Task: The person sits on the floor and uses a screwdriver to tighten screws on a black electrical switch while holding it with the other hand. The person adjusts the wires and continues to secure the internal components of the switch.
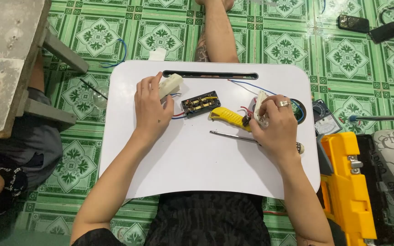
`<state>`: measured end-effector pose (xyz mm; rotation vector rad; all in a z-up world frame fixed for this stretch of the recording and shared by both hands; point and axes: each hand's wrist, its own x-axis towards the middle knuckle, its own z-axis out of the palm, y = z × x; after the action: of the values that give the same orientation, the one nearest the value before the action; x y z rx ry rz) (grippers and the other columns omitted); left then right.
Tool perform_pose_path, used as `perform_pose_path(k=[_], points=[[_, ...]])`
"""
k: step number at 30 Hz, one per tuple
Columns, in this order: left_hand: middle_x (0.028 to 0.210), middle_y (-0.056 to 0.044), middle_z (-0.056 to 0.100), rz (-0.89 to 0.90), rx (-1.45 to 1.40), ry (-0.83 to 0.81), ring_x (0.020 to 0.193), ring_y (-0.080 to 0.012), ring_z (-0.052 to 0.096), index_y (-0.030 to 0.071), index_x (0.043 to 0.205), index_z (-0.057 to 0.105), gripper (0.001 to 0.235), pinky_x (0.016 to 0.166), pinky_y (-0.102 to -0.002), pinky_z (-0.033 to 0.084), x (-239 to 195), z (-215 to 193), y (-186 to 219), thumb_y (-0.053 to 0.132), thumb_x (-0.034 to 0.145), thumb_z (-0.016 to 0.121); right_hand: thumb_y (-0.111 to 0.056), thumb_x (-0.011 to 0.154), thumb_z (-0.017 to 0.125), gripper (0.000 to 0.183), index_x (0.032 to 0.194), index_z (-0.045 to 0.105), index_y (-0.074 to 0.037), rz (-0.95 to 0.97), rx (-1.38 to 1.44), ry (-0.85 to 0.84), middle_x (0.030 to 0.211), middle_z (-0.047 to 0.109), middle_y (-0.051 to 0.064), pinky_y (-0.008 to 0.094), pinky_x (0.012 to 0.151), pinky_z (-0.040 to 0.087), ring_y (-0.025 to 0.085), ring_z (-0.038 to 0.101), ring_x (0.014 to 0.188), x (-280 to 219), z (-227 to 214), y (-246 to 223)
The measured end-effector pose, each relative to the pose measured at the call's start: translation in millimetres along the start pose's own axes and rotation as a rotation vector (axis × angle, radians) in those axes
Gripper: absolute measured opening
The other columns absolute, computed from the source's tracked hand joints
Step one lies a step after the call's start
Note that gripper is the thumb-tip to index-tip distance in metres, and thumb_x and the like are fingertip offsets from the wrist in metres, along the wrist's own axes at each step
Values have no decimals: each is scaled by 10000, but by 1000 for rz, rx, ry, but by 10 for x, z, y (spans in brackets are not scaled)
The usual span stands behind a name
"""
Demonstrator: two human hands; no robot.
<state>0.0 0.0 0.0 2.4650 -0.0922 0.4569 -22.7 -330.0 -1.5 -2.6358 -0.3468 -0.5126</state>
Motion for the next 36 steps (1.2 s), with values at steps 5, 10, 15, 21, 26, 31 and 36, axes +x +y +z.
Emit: perform_pose_path(k=[5, 10, 15, 21, 26, 31, 36], points=[[1155, -116, 580, 425, 54, 22, 1240, -313, 488, 69, 1309, 626, 441, 1159, -510, 332, 1, 124, -57, 110, 876, 700, -233, 845, 852, 244, 818, 667, -77, -8, 19, 26, 1042, 646, 128, 387, 830, 570, 275, 605, 1040, 31, 14, -23], [1119, -107, 656, 523, 124, -159, 1178, -270, 587, 57, 1383, 587, 643, 1204, -510, 318, -123, 291, -26, 341, 842, 785, -287, 875, 863, 287, 814, 667, -85, -26, -23, 43, 1026, 643, 123, 382, 845, 569, 263, 596, 1048, 62, -76, -154], [1053, -128, 693, 443, -97, -109, 1084, -287, 629, 19, 1431, 562, 621, 1193, -543, 343, -133, 196, 46, 232, 898, 800, -262, 916, 845, 285, 874, 642, -67, -125, 54, 137, 1071, 613, 131, 410, 873, 544, 306, 577, 1093, 59, -127, -213], [1157, -89, 702, 518, -348, 38, 1122, -277, 657, 88, 1402, 580, 652, 1225, -575, 306, -160, 182, 140, 225, 839, 880, -158, 912, 835, 193, 895, 655, -90, -215, 53, 226, 1097, 616, 113, 399, 903, 519, 296, 563, 1120, 38, -42, -169], [1219, -91, 712, 640, -462, 100, 1096, -302, 686, 78, 1362, 610, 604, 1151, -561, 429, -189, 223, 185, 183, 831, 879, -59, 842, 836, 171, 785, 678, -91, -391, 137, 511, 879, 662, 67, 425, 795, 519, 292, 617, 870, 12, 48, -190], [1248, -94, 718, 707, -527, 92, 1087, -322, 695, 83, 1345, 626, 557, 1109, -550, 484, -244, 228, 224, 169, 848, 860, -154, 806, 833, 163, 725, 698, -111, -520, 228, 666, 732, 713, 70, 397, 674, 524, 276, 631, 685, -103, 227, -315], [1272, -105, 715, 803, -488, 127, 1052, -337, 715, 108, 1358, 601, 524, 1044, -569, 523, -260, 221, 268, 150, 884, 818, -226, 792, 879, 394, 1059, 707, 8, -481, 363, 428, 967, 727, 169, 425, 768, 577, 343, 682, 851, -78, 78, -509]])
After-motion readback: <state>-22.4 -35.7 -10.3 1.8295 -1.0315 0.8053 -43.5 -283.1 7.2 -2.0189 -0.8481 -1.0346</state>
